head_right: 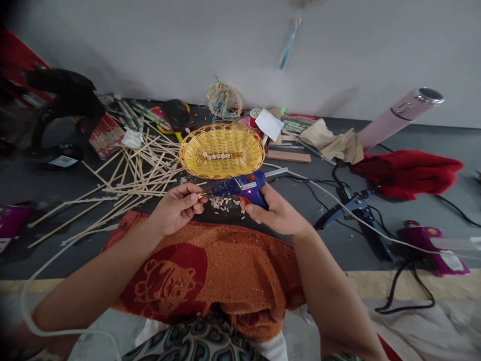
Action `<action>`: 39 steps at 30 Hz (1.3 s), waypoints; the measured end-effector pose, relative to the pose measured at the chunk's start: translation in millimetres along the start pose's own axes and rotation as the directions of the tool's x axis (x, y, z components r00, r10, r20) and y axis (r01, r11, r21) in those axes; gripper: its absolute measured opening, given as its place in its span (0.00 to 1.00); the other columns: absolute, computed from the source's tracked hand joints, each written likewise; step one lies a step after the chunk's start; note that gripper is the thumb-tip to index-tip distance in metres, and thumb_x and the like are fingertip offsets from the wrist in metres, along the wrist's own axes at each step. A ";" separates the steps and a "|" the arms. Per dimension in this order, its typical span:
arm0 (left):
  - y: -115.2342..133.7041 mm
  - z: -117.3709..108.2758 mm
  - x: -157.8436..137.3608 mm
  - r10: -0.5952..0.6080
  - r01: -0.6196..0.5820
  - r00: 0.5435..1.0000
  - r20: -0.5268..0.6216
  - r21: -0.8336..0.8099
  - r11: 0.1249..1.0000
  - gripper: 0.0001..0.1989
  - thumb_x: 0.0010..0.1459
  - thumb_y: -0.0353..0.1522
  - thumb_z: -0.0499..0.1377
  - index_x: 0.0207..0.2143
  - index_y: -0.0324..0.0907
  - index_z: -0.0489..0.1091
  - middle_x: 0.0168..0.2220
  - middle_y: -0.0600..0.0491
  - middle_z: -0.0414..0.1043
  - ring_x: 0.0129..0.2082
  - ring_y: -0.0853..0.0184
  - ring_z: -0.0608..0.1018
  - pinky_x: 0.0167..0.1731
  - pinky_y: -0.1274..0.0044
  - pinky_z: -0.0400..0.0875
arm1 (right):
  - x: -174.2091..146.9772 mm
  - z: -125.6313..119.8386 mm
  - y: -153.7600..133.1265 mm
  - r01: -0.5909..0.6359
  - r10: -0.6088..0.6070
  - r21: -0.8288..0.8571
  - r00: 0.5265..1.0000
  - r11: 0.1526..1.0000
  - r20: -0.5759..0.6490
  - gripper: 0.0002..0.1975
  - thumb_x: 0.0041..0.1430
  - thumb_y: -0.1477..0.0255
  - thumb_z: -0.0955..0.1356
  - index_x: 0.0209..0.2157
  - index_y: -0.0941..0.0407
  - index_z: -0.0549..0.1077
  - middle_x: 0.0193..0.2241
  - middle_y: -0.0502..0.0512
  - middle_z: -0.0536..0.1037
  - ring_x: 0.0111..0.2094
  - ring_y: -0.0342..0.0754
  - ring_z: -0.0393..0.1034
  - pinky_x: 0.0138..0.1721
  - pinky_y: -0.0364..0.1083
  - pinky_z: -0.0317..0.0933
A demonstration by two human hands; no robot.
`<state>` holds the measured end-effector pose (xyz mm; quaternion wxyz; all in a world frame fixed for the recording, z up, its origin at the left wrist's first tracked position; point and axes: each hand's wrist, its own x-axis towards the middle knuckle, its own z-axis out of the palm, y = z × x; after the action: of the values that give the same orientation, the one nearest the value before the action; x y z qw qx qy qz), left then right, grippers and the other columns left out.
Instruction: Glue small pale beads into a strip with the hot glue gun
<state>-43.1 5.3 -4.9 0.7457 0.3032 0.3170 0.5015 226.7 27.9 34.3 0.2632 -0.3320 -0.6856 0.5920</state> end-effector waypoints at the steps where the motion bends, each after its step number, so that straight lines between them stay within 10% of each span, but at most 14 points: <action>1: 0.0 -0.1 0.1 -0.001 0.001 1.000 -0.001 0.002 1.000 0.08 0.52 0.28 0.66 0.36 0.38 0.75 0.30 0.49 0.78 0.24 0.75 0.76 0.28 0.82 0.72 | -0.2 0.0 0.3 0.001 -0.001 -0.001 1.000 1.000 -0.003 0.10 0.63 0.64 0.66 0.40 0.56 0.66 0.25 0.48 0.66 0.22 0.38 0.59 0.22 0.40 0.56; 39: 1.2 3.7 0.9 0.020 -0.020 0.998 -0.055 -0.006 1.000 0.09 0.49 0.30 0.68 0.34 0.38 0.75 0.26 0.52 0.76 0.22 0.76 0.74 0.26 0.82 0.72 | 0.8 0.3 -0.3 0.003 -0.004 -0.021 1.000 1.000 -0.017 0.12 0.62 0.62 0.66 0.40 0.56 0.68 0.26 0.48 0.67 0.22 0.39 0.58 0.23 0.41 0.56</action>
<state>-40.7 6.0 -1.8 0.7326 0.2897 0.3326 0.5183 225.8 28.3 34.6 0.2666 -0.3386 -0.6899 0.5816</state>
